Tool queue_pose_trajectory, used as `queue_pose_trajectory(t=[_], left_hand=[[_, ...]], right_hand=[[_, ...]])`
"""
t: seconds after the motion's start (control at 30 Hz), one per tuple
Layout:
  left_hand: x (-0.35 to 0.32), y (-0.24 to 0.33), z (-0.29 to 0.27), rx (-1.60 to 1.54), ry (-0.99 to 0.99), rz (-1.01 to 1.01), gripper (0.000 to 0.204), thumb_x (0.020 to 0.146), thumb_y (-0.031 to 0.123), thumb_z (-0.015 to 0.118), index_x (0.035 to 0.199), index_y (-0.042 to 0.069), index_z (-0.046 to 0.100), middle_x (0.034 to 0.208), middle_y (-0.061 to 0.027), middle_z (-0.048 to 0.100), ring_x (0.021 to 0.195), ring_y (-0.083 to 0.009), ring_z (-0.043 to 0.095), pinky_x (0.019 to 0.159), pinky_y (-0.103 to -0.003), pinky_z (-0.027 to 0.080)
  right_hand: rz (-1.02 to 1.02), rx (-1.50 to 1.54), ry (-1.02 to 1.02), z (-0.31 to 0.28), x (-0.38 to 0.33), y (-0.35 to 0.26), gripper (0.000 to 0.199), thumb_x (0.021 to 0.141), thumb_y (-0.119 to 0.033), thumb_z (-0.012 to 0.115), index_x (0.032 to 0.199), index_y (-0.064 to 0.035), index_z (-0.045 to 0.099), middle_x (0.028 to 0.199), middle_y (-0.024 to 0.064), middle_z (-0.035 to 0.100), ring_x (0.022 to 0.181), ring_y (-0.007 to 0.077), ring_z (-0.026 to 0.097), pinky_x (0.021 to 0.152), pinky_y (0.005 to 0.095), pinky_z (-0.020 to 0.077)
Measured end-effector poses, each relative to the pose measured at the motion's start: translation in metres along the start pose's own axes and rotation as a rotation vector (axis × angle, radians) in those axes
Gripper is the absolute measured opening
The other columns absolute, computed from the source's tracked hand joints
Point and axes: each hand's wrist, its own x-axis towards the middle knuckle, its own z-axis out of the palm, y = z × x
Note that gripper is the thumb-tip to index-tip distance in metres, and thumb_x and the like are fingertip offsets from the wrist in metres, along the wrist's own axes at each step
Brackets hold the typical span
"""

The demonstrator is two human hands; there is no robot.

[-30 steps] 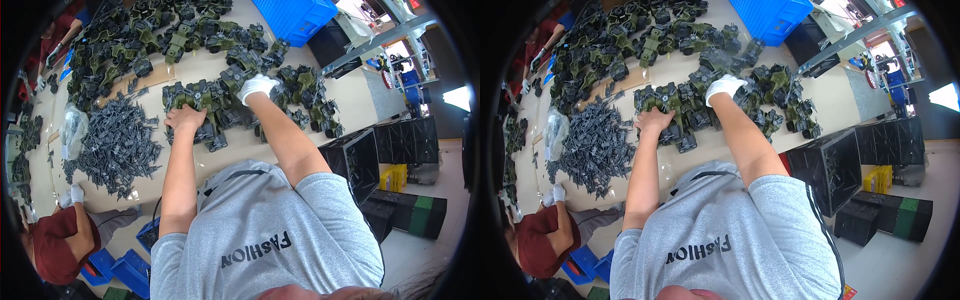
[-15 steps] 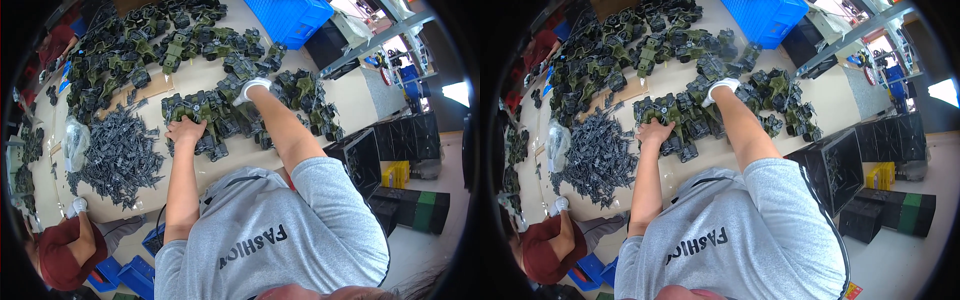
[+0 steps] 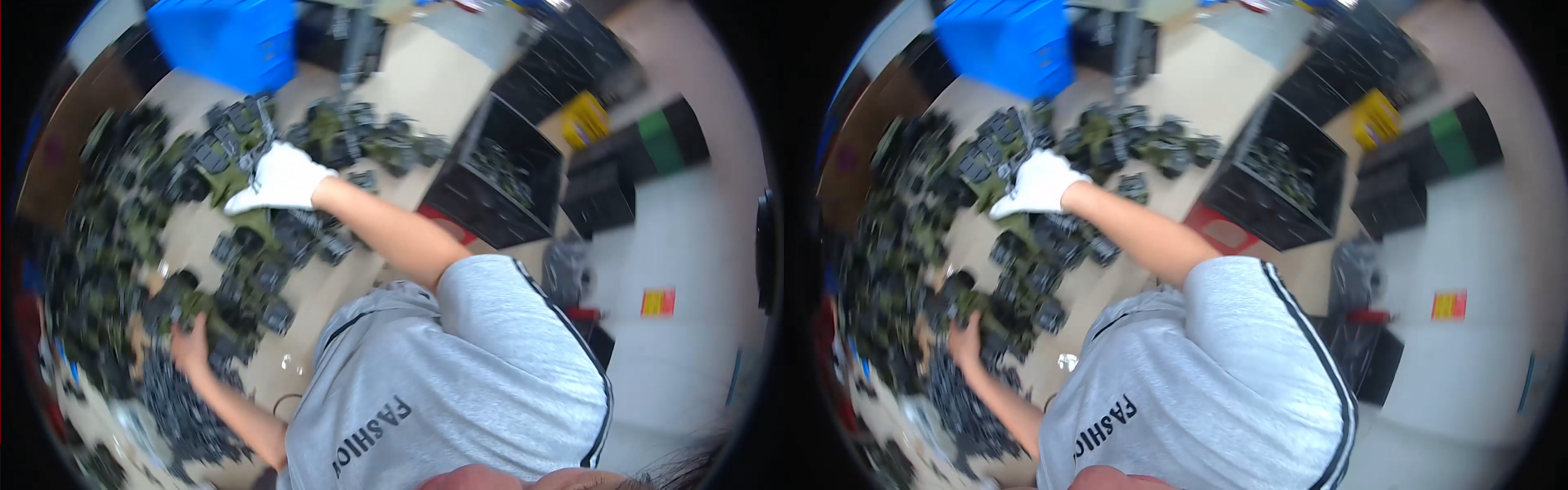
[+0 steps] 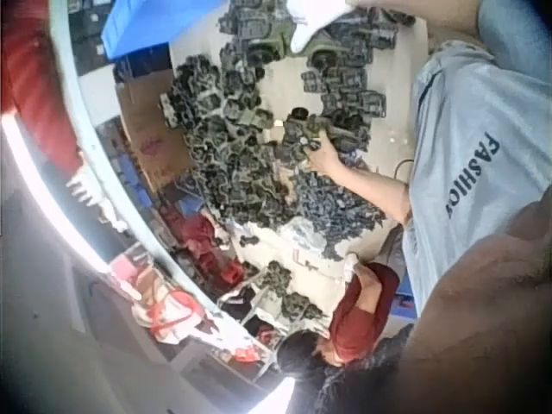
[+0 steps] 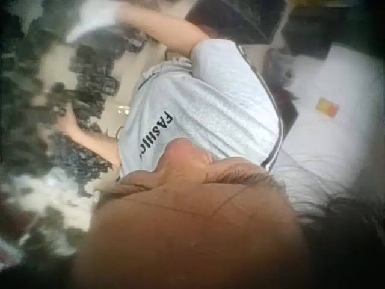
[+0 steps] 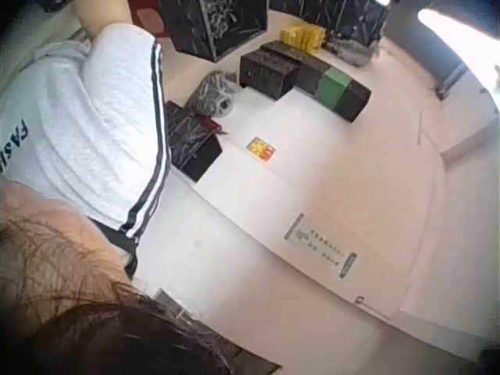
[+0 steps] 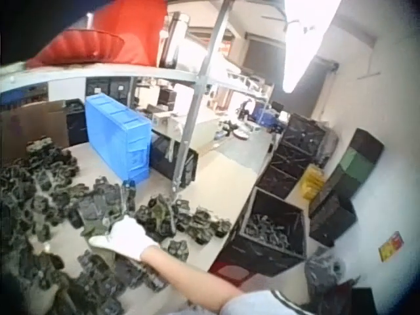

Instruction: The person assembles plastic toy tanks from tank parts at a workstation, then organizes the finished toy tanks into plastic crates. The assembly is performed while wearing white gloves.

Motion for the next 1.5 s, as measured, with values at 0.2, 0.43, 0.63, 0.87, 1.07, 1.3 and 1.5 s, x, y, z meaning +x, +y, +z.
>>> queue_pose_trajectory(t=[0.2,0.43,0.63,0.87,1.07,1.3,1.5], left_hand=[[-0.037,0.08,-0.081,-0.384,0.152,0.332,0.086,0.086,0.046,0.076,0.144,-0.009,0.044,0.146,-0.0263,0.047,0.133,-0.0343,0.048,0.114,-0.04,0.032],[-0.178,0.359,-0.056,-0.614,-0.17,0.831,0.075,0.078,0.029,0.084,0.136,-0.005,0.051,0.135,-0.0166,0.055,0.123,-0.0251,0.053,0.108,-0.038,0.038],[-0.315,0.636,0.017,-0.424,-0.49,1.268,0.069,0.074,0.04,0.082,0.125,-0.002,0.062,0.129,-0.0222,0.058,0.121,-0.0357,0.055,0.106,-0.041,0.041],[-0.395,0.915,0.221,0.119,-0.547,1.156,0.095,0.064,0.068,0.073,0.138,0.01,0.058,0.138,-0.0246,0.056,0.131,-0.0362,0.051,0.11,-0.047,0.038],[-0.437,0.983,0.347,0.543,-0.316,1.018,0.085,0.071,0.063,0.072,0.139,0.015,0.056,0.14,-0.0227,0.051,0.134,-0.0394,0.043,0.111,-0.05,0.031],[-0.424,1.01,0.427,0.505,-0.271,0.94,0.083,0.072,0.064,0.072,0.137,0.015,0.057,0.138,-0.0233,0.052,0.131,-0.0391,0.045,0.108,-0.05,0.033],[-0.4,1.029,0.49,0.606,-0.275,0.974,0.078,0.079,0.068,0.067,0.136,0.016,0.056,0.139,-0.0245,0.048,0.132,-0.0395,0.042,0.107,-0.054,0.03]], right_hand=[[0.19,0.734,0.464,-0.094,-0.168,0.101,0.052,0.076,-0.04,0.085,0.105,0.0012,0.073,0.098,0.0139,0.074,0.088,0.0206,0.069,0.085,0.0337,0.0553],[0.514,0.253,0.979,-0.215,-0.366,0.306,0.039,0.082,-0.021,0.082,0.114,-0.0002,0.072,0.105,0.0096,0.075,0.093,0.0169,0.071,0.086,0.0319,0.0558],[0.782,-0.118,0.964,-0.286,-0.48,0.499,0.041,0.081,-0.026,0.082,0.112,-0.0008,0.072,0.103,0.0097,0.076,0.09,0.017,0.071,0.085,0.033,0.0542],[0.892,-0.251,0.066,-0.298,-0.455,0.721,0.075,0.073,-0.074,0.068,0.097,-0.0038,0.076,0.097,0.0229,0.072,0.094,0.0368,0.069,0.087,0.0433,0.0542],[0.892,-0.274,-0.383,-0.259,-0.415,0.844,0.08,0.066,-0.069,0.074,0.119,-0.0096,0.072,0.129,0.0201,0.065,0.119,0.036,0.062,0.1,0.0428,0.0496],[0.795,-0.368,-0.491,-0.211,-0.394,0.888,0.069,0.064,-0.059,0.08,0.11,-0.008,0.076,0.119,0.02,0.066,0.115,0.0351,0.06,0.092,0.0465,0.0473],[0.789,-0.389,-0.611,-0.182,-0.366,0.946,0.083,0.061,-0.065,0.084,0.124,-0.0119,0.071,0.136,0.012,0.06,0.127,0.0312,0.054,0.101,0.0523,0.0398]])
